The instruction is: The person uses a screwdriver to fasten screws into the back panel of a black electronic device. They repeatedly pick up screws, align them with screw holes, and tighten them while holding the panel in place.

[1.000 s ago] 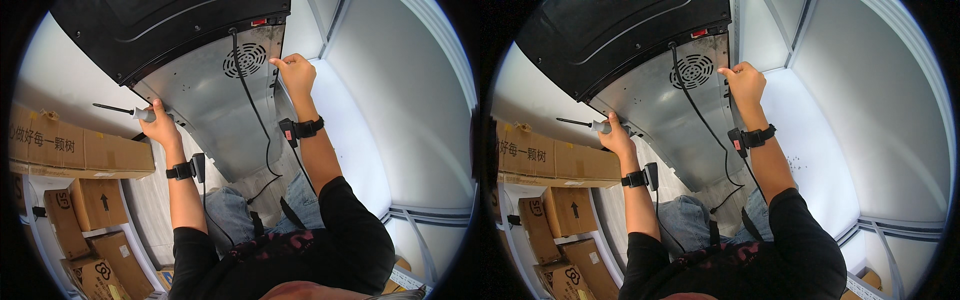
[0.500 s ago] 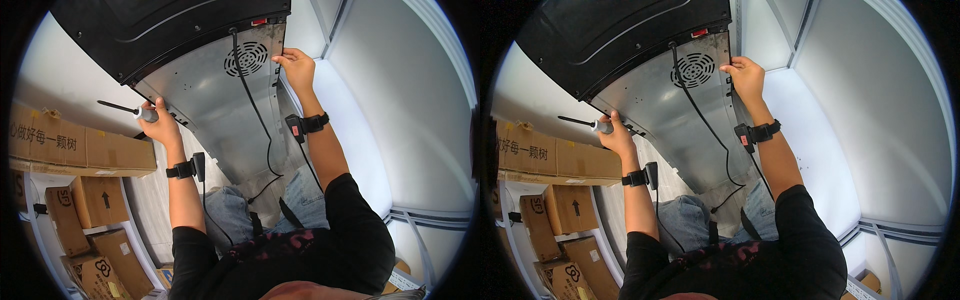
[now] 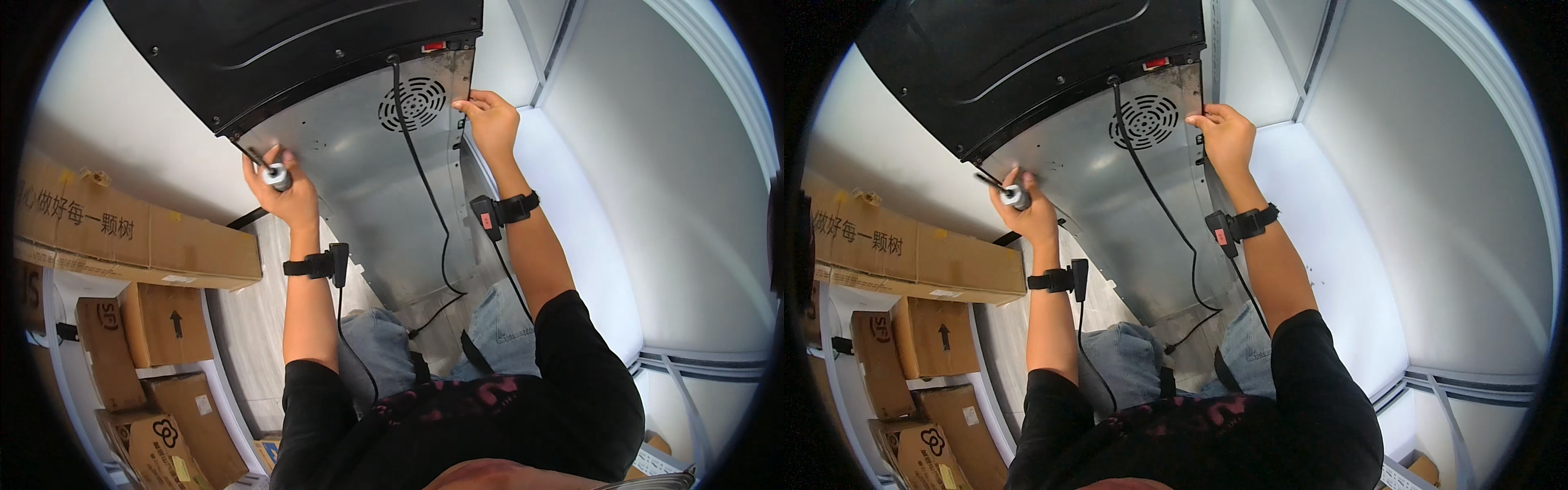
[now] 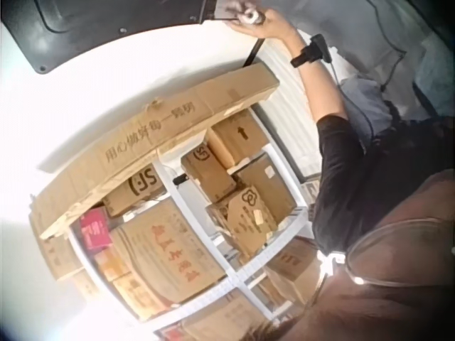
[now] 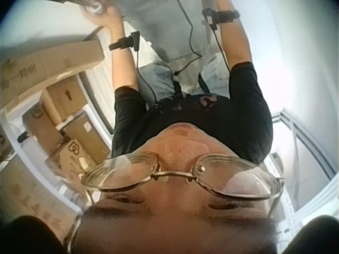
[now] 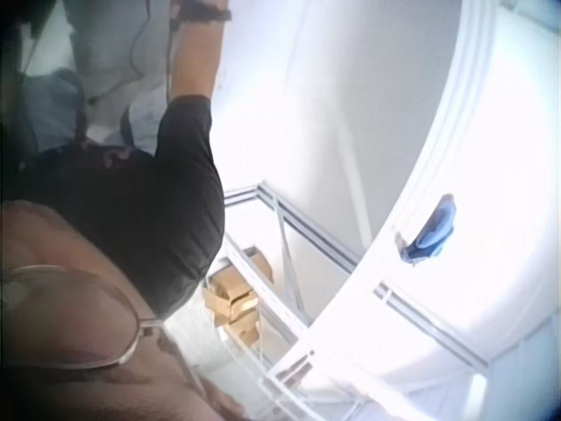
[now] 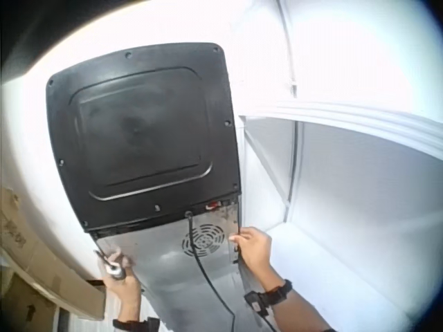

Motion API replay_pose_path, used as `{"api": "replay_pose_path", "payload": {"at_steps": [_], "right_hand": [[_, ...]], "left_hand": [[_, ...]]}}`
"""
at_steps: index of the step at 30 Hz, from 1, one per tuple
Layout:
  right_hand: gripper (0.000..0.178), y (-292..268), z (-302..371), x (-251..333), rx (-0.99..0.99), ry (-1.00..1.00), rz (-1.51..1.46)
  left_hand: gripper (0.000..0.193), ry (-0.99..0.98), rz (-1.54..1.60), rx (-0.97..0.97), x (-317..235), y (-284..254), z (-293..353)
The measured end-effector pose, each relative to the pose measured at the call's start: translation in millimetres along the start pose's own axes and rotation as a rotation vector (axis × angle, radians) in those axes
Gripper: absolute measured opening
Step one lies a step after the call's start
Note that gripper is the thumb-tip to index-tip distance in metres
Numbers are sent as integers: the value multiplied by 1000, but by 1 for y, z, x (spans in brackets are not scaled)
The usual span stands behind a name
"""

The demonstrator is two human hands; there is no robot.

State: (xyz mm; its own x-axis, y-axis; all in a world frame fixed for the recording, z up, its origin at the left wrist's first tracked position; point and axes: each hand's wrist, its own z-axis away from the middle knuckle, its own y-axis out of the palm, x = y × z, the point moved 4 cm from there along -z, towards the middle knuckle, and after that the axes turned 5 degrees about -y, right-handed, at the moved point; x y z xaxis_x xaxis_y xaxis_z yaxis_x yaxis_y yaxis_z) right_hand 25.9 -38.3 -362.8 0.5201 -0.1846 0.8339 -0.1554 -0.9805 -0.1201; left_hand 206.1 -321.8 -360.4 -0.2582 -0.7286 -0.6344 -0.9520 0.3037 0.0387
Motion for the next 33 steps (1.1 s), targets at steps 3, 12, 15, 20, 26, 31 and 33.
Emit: {"api": "replay_pose_path", "payload": {"at_steps": [3, 12, 15, 20, 26, 31, 33], "right_hand": [[29, -3, -1, -1, -8, 14, -16], [29, 1, 2, -1, 8, -8, -69], [29, 0, 1, -4, -13, 16, 10], [31, -1, 1, -8, -8, -25, -64], [34, 1, 2, -15, -29, 37, -134], [34, -1, 3, -7, -6, 23, -142], [34, -2, 1, -9, -16, 17, -128]], "left_hand": [[27, 198, -100, 39, -23, 7, -1], [82, 207, -298, 145, -21, 9, 7], [83, 199, -307, 122, -23, 13, 8], [81, 197, -327, 82, -23, 15, 12], [76, 229, -340, 60, -21, 16, 11], [74, 261, -333, 83, -22, 15, 9], [74, 256, -321, 87, -21, 16, 9]]}}
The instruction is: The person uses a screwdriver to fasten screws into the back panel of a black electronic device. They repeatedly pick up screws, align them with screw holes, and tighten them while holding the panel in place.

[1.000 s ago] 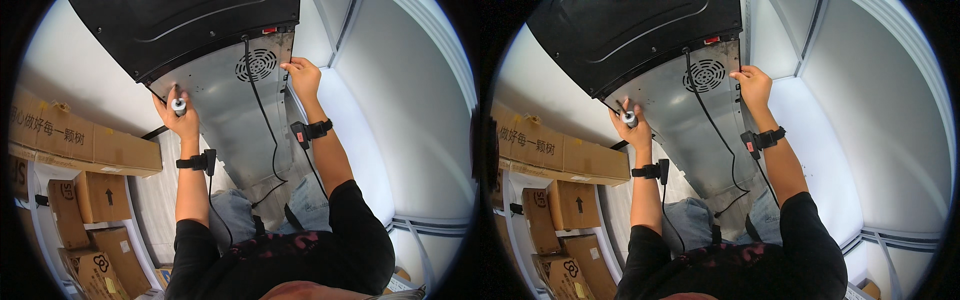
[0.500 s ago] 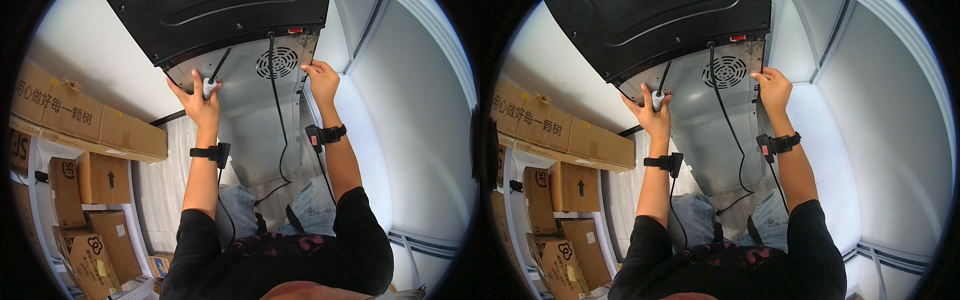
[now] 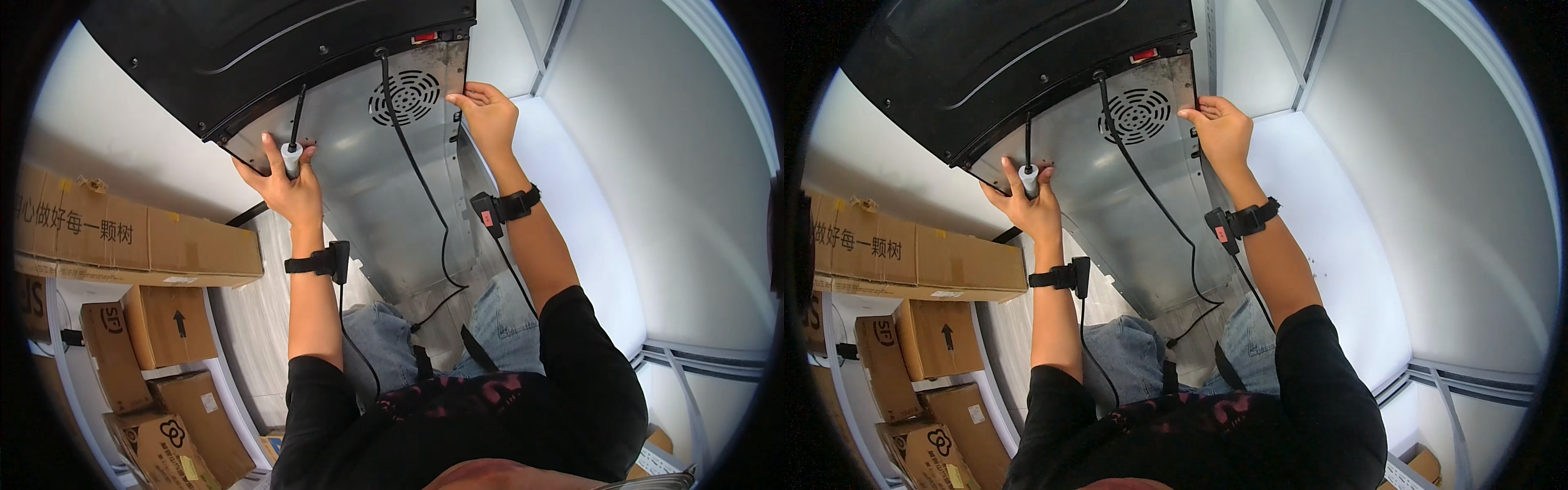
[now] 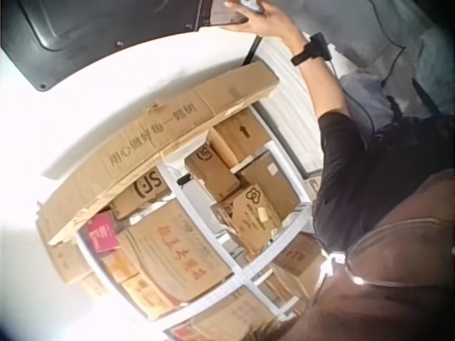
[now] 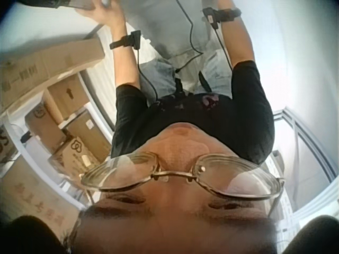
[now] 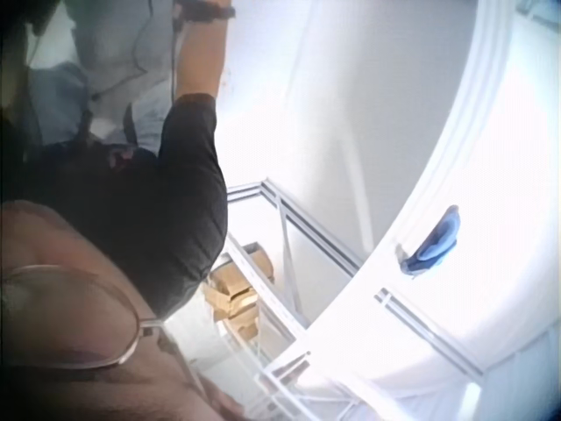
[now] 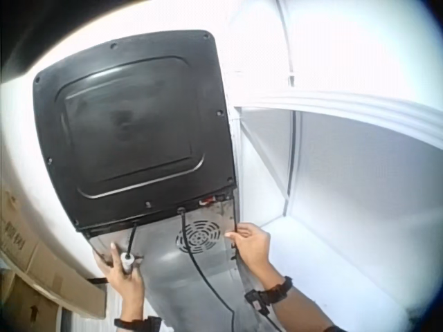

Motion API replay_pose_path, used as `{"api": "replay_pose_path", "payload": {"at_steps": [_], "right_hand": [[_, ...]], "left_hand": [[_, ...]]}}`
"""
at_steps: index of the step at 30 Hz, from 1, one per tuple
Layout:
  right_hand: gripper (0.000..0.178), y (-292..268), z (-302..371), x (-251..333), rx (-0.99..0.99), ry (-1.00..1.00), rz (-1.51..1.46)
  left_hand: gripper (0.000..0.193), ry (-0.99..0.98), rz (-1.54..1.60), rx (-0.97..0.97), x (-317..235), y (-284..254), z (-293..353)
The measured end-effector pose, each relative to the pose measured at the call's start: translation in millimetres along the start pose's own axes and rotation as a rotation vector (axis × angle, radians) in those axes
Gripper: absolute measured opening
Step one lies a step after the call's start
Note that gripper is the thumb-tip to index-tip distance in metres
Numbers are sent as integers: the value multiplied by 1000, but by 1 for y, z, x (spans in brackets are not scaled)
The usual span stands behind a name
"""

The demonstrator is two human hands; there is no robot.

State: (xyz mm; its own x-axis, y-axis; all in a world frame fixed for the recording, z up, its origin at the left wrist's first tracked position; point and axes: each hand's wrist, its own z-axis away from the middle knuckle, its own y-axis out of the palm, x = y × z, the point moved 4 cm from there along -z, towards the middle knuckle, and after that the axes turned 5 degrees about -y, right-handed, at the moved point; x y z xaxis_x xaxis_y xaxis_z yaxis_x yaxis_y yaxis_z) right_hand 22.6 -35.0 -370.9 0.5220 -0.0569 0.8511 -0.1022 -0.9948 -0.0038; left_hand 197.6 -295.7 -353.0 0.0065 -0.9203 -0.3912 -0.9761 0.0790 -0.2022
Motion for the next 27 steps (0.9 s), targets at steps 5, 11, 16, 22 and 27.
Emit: {"api": "replay_pose_path", "payload": {"at_steps": [5, 11, 16, 22, 27], "right_hand": [[36, 3, 1, -12, -34, -68, -42], [38, 4, 4, -7, -12, -98, 2], [27, -6, 8, -3, -60, -157, -45], [17, -5, 15, 12, 22, -186, -361], [12, 15, 6, 11, 37, -155, -535]], "left_hand": [[74, -1, -58, -11, -6, 0, -1], [74, -38, -43, -3, -1, 2, 1], [74, -43, -65, -3, -5, 2, 1], [75, -52, -12, -13, -4, 3, 0], [77, -49, 12, -8, -8, 6, 2]]}}
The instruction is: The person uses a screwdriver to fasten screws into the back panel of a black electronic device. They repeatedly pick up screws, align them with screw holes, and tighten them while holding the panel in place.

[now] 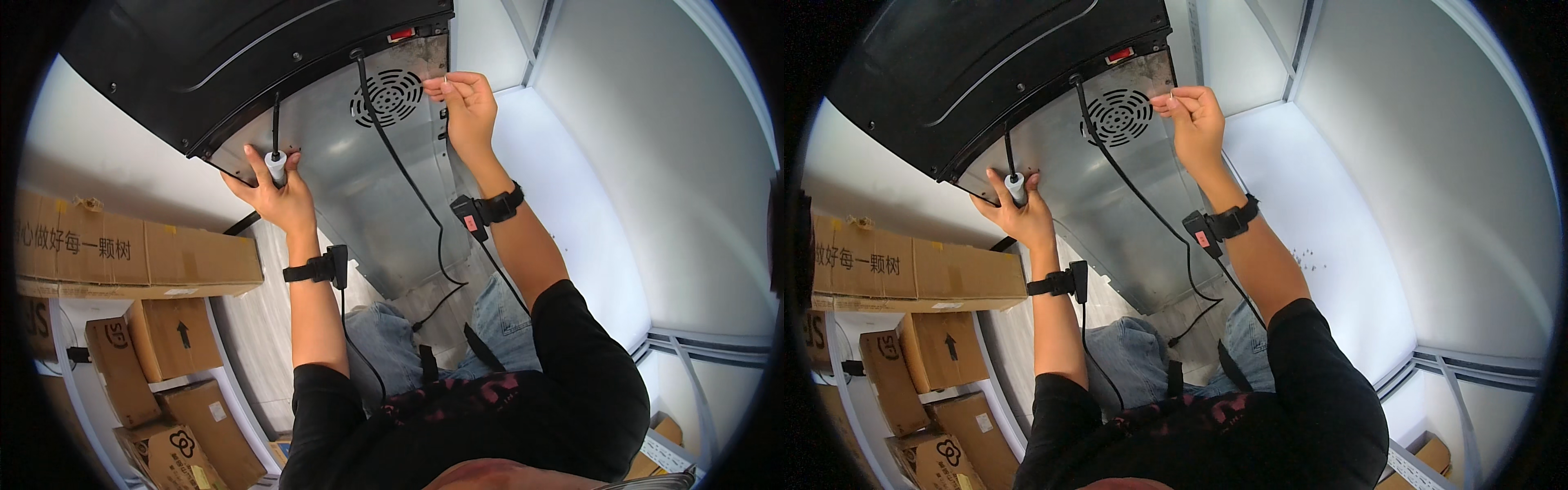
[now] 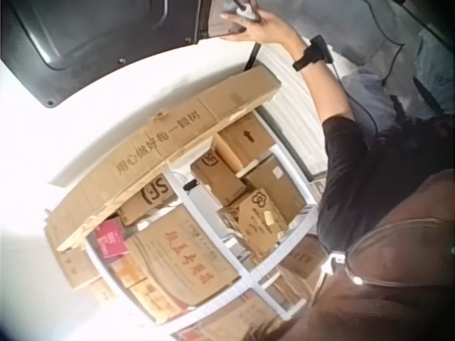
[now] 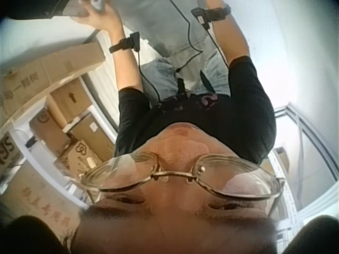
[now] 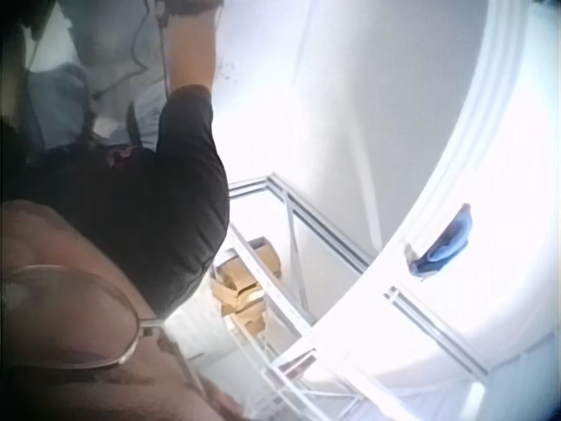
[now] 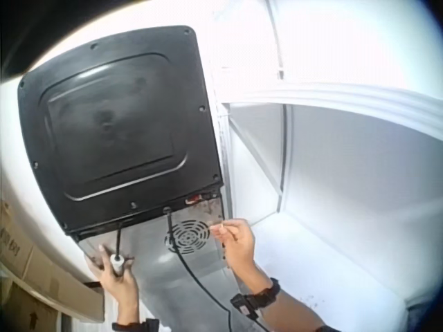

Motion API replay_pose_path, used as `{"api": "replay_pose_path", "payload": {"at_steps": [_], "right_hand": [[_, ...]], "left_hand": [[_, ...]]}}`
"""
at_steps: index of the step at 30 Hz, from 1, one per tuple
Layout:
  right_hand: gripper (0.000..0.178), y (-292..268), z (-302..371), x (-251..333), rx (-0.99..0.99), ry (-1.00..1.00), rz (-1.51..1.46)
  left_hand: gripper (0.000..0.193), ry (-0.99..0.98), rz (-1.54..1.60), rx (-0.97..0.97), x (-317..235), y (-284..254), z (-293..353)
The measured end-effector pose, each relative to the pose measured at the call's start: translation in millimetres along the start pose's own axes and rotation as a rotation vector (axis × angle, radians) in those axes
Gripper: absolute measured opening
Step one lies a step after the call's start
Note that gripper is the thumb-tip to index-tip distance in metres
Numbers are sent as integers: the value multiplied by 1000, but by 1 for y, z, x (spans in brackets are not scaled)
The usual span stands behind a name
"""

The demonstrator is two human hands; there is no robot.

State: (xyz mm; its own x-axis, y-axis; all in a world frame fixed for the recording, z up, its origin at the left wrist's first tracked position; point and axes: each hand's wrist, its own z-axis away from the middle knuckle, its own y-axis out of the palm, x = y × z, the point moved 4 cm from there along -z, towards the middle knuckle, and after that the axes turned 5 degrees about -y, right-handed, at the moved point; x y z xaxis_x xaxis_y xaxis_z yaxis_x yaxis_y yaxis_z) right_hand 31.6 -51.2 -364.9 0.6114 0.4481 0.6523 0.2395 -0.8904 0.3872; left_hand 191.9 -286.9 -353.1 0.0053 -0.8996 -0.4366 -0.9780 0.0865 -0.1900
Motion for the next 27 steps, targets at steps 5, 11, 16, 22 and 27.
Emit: {"api": "replay_pose_path", "payload": {"at_steps": [5, 11, 16, 22, 27], "right_hand": [[10, 3, -6, -4, -29, -12, -23], [9, 4, -7, 0, -68, 14, -25], [8, 6, -8, 2, -106, 74, -9], [4, 10, -11, 8, -131, 58, 52], [5, 13, -13, 12, -161, 53, 135]], "left_hand": [[79, 5, 31, 4, -2, -3, -2], [80, 27, -3, 0, -4, -3, -2], [78, 9, 9, 16, -2, -4, -2], [79, -19, -26, 2, -1, -3, -1], [78, -4, -56, -9, 0, -4, -1]]}}
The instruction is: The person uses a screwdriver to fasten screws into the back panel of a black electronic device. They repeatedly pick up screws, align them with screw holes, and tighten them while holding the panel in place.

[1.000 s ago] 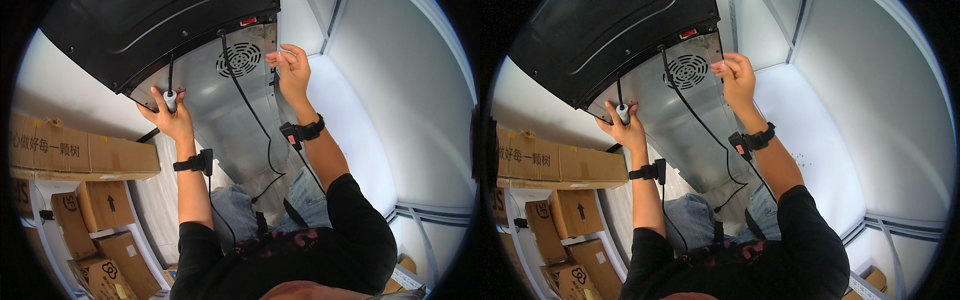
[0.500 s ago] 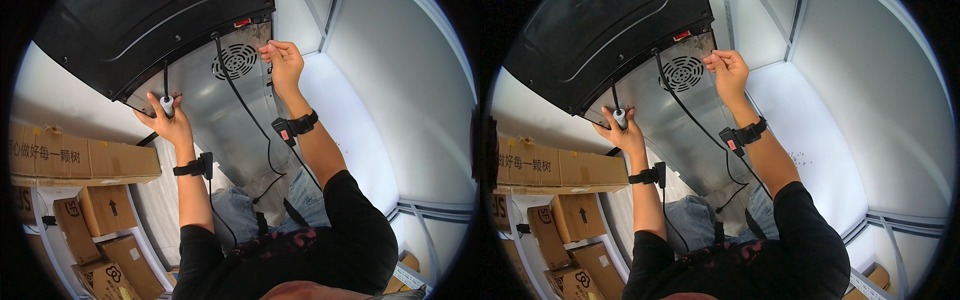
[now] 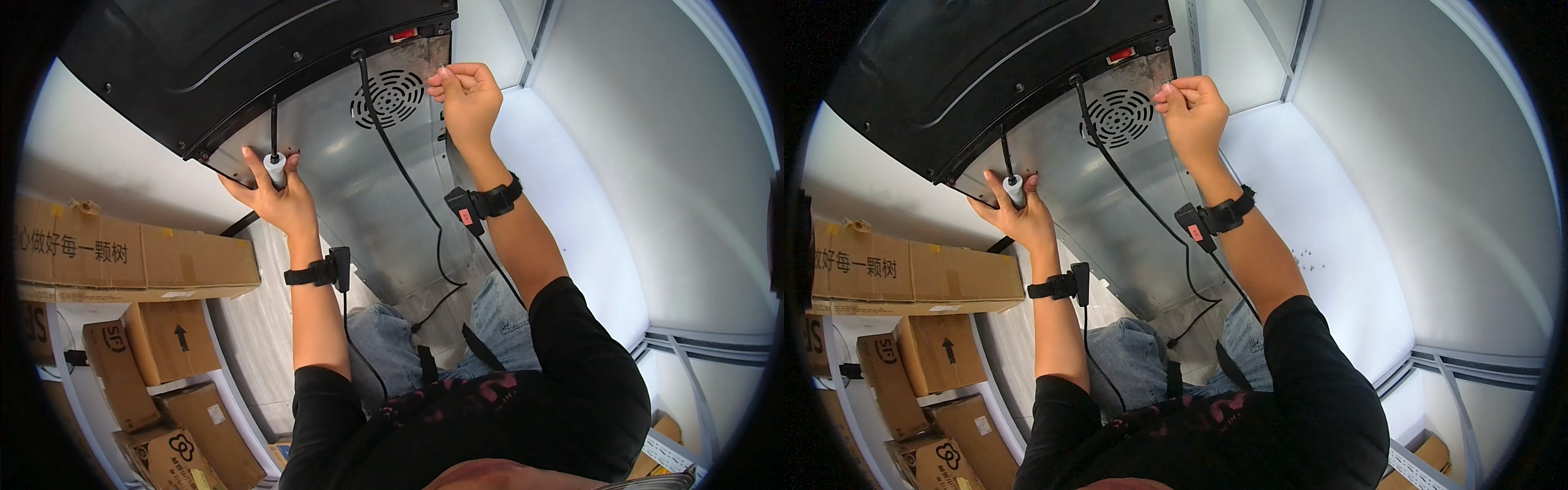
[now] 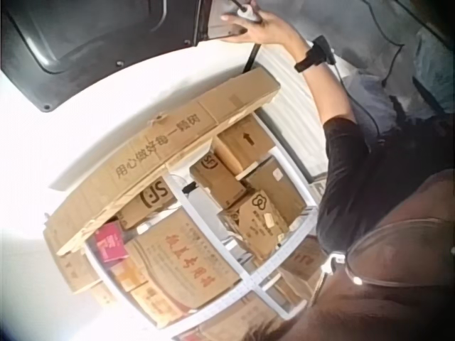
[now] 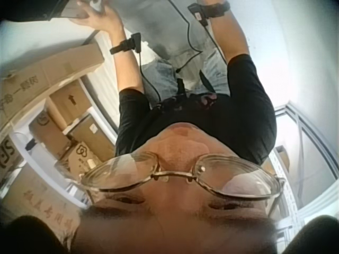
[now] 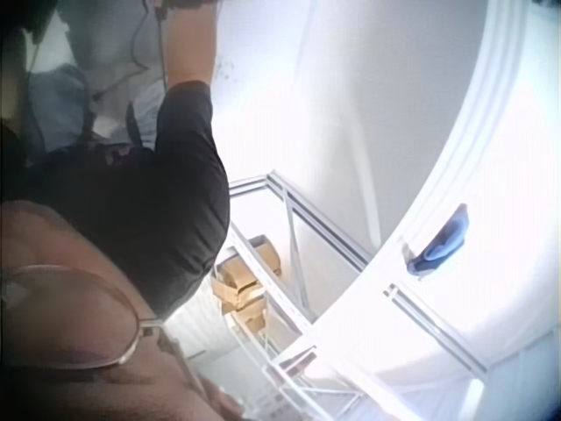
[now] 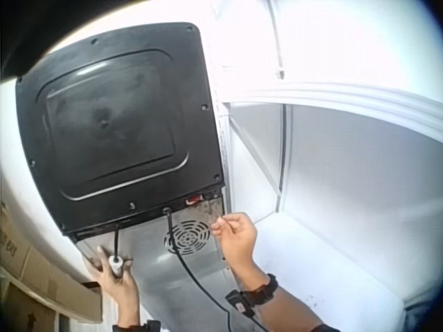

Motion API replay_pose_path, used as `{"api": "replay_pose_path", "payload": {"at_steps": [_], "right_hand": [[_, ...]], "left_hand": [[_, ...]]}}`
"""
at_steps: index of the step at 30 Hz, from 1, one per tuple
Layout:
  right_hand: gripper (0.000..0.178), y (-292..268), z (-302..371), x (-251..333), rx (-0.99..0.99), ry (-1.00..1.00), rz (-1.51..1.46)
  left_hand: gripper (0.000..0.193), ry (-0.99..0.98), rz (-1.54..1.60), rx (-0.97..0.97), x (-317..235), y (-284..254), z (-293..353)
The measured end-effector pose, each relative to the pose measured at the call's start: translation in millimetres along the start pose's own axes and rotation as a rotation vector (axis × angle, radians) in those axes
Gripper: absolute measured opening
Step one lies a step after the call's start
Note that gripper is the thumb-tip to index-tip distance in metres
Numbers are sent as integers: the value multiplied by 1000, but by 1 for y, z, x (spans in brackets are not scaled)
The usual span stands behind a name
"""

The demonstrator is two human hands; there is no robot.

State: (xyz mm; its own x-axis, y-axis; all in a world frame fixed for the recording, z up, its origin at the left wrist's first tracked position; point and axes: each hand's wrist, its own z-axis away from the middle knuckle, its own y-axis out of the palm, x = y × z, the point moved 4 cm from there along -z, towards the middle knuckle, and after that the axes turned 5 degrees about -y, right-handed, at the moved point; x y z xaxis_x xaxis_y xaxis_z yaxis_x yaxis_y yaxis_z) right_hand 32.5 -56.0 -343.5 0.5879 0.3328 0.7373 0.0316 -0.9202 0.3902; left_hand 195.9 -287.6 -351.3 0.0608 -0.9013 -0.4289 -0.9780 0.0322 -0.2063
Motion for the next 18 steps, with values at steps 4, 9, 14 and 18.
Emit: {"api": "replay_pose_path", "payload": {"at_steps": [4, 9, 14, 18], "right_hand": [[9, -2, 2, 1, -19, -157, 234], [9, 0, 3, 2, 20, -334, 396], [6, 0, 4, 1, 3, -401, 446], [7, -1, 6, -6, -17, -449, 494]], "left_hand": [[76, -39, 104, 24, 0, 1, 0], [75, -44, 89, 22, -2, 0, -1], [75, -45, 90, 25, -1, 1, 0], [76, -42, 109, 28, 1, 1, 0]]}}
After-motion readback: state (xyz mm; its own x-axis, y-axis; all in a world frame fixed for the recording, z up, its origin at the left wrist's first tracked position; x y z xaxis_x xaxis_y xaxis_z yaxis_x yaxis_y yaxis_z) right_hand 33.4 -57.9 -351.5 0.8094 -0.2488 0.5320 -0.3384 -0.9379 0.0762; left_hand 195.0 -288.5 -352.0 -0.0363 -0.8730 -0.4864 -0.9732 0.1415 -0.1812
